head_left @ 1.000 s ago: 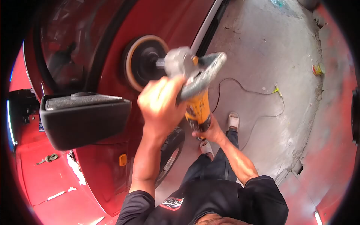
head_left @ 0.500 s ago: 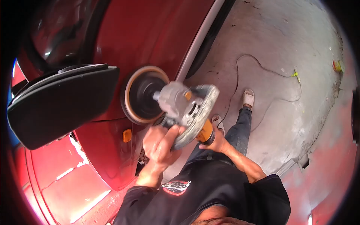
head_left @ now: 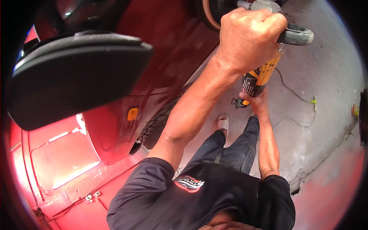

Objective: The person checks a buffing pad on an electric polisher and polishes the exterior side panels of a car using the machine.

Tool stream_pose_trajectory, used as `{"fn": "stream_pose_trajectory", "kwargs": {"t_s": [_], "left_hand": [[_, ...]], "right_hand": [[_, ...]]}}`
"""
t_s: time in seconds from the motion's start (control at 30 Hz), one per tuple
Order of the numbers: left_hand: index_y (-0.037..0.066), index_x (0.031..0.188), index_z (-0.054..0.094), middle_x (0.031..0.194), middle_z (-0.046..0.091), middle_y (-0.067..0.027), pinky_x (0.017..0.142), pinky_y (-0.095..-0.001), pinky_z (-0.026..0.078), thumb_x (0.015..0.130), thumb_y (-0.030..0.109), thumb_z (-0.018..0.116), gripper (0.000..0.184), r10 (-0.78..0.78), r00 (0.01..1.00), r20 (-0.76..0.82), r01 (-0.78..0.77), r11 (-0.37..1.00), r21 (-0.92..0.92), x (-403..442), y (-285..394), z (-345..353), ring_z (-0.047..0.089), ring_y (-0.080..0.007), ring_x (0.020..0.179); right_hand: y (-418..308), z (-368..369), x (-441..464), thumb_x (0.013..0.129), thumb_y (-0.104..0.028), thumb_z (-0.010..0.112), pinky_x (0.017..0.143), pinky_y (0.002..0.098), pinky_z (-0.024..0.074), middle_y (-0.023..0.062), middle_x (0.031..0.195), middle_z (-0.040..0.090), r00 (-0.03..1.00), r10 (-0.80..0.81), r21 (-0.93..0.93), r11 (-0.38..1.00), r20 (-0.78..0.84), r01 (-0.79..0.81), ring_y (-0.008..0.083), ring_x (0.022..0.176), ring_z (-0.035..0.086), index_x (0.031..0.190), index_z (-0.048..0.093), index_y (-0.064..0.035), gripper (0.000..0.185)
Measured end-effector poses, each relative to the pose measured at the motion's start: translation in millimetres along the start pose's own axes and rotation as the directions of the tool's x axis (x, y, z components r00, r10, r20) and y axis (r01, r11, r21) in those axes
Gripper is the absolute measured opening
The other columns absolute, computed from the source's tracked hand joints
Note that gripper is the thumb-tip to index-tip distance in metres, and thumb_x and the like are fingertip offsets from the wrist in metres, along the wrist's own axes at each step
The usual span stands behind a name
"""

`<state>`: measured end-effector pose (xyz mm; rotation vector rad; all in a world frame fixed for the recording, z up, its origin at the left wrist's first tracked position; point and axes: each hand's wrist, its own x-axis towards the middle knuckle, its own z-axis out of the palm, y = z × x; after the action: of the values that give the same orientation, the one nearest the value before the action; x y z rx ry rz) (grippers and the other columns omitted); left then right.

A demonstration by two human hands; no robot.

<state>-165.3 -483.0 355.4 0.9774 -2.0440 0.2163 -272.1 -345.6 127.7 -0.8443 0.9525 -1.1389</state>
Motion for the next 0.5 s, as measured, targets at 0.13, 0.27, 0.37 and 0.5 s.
{"fn": "stream_pose_trajectory", "kwargs": {"t_s": [0.13,0.27,0.37,0.5], "left_hand": [[0.012,0.087,0.067,0.074,0.064,-0.0037,0.059,-0.0345,0.048,0.062,0.005,0.080,0.030,-0.006,0.989,0.149,-0.005,0.997,0.073,-42.4,11.8,-50.0,0.064,-0.0246,0.066],[0.009,0.094,0.072,0.068,0.061,-0.0044,0.054,-0.0339,0.047,0.069,0.006,0.083,0.027,-0.045,0.982,0.184,0.030,0.996,0.084,-107.5,36.5,-135.1,0.060,-0.0241,0.059],[0.001,0.096,0.072,0.069,0.064,-0.0077,0.052,-0.0343,0.047,0.073,0.002,0.084,0.027,-0.079,0.961,0.264,0.072,0.997,0.036,-154.1,54.4,-206.0,0.059,-0.0248,0.056],[-0.002,0.101,0.071,0.066,0.056,-0.0036,0.055,-0.0356,0.043,0.050,0.001,0.077,0.052,-0.160,0.945,0.286,0.145,0.987,0.072,-205.1,79.3,-262.9,0.053,-0.0217,0.053]], "right_hand": [[25.4,17.7,-45.4,0.063,-0.018,0.101,0.087,0.0312,0.0551,0.0035,0.110,0.068,0.996,0.067,-0.047,0.997,0.058,-0.064,0.0148,0.097,0.066,0.128,0.054,-0.0042,0.081],[33.1,72.3,-120.2,0.062,-0.021,0.103,0.095,0.0335,0.0539,0.0057,0.115,0.069,0.980,0.160,0.146,0.973,0.122,-0.177,0.0160,0.102,0.066,0.136,0.048,-0.0014,0.095],[56.5,112.8,-179.4,0.062,-0.023,0.103,0.093,0.0340,0.0554,0.0071,0.110,0.070,0.984,0.106,0.106,0.987,0.143,-0.122,0.0158,0.099,0.068,0.136,0.046,-0.0010,0.096],[86.1,142.7,-244.7,0.061,-0.026,0.103,0.103,0.0370,0.0506,0.0100,0.126,0.066,0.918,0.291,-0.009,0.954,0.268,-0.300,0.0207,0.117,0.064,0.145,0.040,0.0000,0.108]]}}
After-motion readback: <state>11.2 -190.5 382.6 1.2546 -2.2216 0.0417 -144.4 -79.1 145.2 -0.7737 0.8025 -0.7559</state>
